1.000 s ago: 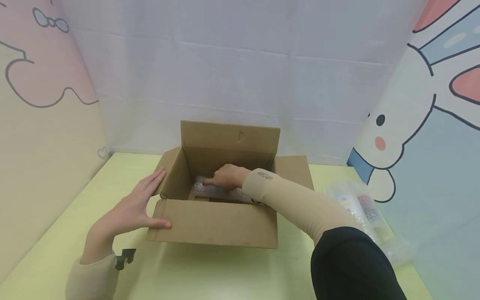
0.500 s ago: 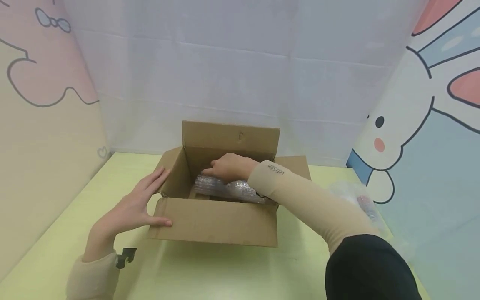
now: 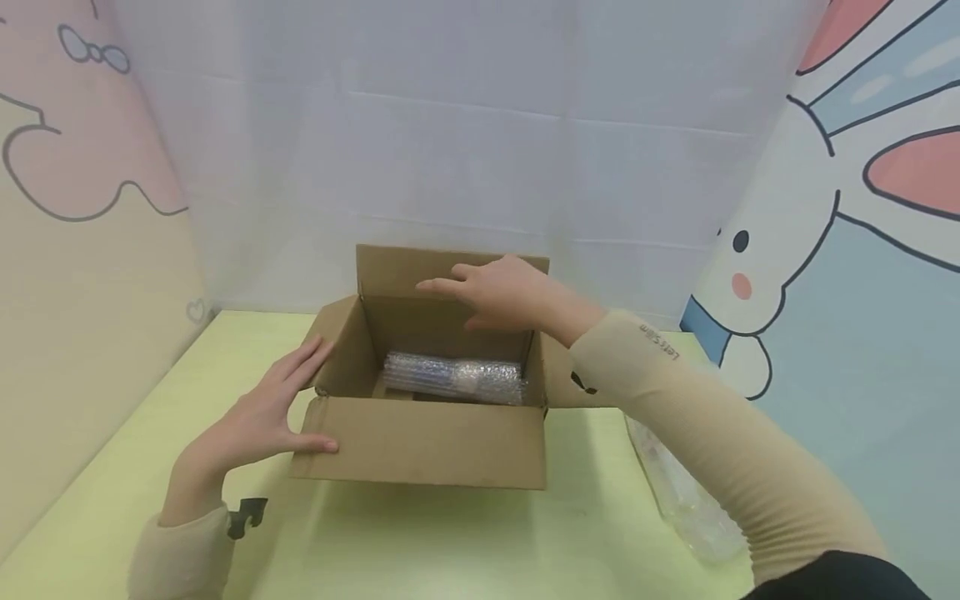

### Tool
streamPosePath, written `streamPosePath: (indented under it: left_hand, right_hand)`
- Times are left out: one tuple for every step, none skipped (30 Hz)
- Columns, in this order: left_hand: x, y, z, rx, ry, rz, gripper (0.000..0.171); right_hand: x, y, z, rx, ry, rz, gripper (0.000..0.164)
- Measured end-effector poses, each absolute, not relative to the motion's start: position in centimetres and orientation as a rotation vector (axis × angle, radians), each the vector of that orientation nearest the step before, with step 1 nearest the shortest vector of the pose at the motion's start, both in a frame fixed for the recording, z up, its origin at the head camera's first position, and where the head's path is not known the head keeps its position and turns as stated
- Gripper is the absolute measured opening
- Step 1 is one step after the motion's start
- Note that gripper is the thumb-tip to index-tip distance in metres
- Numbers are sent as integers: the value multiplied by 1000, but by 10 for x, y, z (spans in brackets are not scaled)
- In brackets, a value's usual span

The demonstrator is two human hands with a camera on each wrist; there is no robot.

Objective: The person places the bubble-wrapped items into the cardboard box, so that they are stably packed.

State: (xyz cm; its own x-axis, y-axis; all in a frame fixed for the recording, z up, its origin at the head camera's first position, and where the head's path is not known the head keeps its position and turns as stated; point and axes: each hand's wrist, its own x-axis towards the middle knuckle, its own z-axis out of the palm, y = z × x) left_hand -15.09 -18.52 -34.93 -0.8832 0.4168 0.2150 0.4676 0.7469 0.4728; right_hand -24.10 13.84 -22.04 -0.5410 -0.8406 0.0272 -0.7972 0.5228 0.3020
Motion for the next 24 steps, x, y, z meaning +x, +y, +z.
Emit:
streamPosePath:
  left_hand:
    - [-151, -185, -350, -723, -2847, -808, 120]
    - [-151, -184, -350, -724, -2846, -808, 119]
    - [-152, -184, -351, -721, -2848, -809, 119]
    - [-152, -185, -352, -719, -2849, -807, 119]
    - [-152, -185, -353, -718, -2851, -804, 118]
    - [-152, -185, -353, -717, -2851, -803, 118]
    - [-153, -186, -354, -716, -2850, -802, 118]
    - [-153, -186, -355, -718, -2848, -803, 118]
    - [-153, -186, -355, -719, -2846, -803, 117]
    - [-153, -187, -355, -723, -2843, -802, 117]
    - [-154, -187, -355, -728, -2838, -802, 117]
    - [-154, -187, -355, -732, -2835, -802, 117]
    - [-155, -188, -355, -732, -2833, -801, 117]
    - [-154, -189, -355, -731, -2834, -799, 117]
    - [-154, -189, -355, -730, -2833, -797, 116]
    - [-154, -190, -355, -728, -2836, -798, 116]
    - [-154, -191, -354, -727, -2837, -796, 116]
    - [-153, -191, -354, -726, -2840, -798, 116]
    - [-153, -192, -354, -725, -2843, -799, 116]
    - [-152, -192, -353, -724, -2846, -800, 116]
    - [-152, -192, -353, -722, -2849, -803, 116]
    - [-151, -192, -353, -722, -2851, -805, 116]
    - [-151, -192, -353, -723, -2851, -806, 116]
    - [-151, -192, -353, -722, -2853, -808, 116]
  right_hand:
    - [-237, 147, -216, 1389, -2576, -330, 77]
    - [-233, 156, -213, 1376, -2557, -263, 76]
    - [-229, 166, -210, 1364, -2536, -198, 76]
    - [-225, 175, -207, 1345, -2511, -141, 75]
    - [-220, 185, -204, 1327, -2488, -90, 74]
    - [-215, 196, -202, 1298, -2481, -39, 74]
    - [-209, 206, -199, 1255, -2483, -3, 75]
    - [-204, 217, -196, 1202, -2491, 18, 77]
    - [-198, 228, -194, 1141, -2504, 26, 79]
    - [-193, 238, -192, 1083, -2509, 24, 81]
    - [-187, 248, -191, 1018, -2523, 25, 84]
    - [-182, 258, -191, 967, -2525, 25, 88]
    - [-177, 267, -191, 921, -2523, 32, 90]
    - [-173, 276, -193, 877, -2522, 46, 92]
    - [-169, 285, -195, 833, -2527, 60, 94]
    - [-164, 294, -198, 795, -2535, 85, 95]
    - [-160, 302, -202, 749, -2557, 111, 96]
    - [-156, 311, -207, 709, -2572, 134, 96]
    - [-152, 319, -212, 659, -2599, 153, 95]
    - [-148, 327, -218, 611, -2625, 162, 96]
    - [-144, 335, -225, 567, -2649, 166, 97]
    - [-141, 343, -232, 530, -2669, 181, 97]
    - [-138, 351, -239, 495, -2687, 183, 97]
    - [-134, 359, -247, 464, -2703, 193, 96]
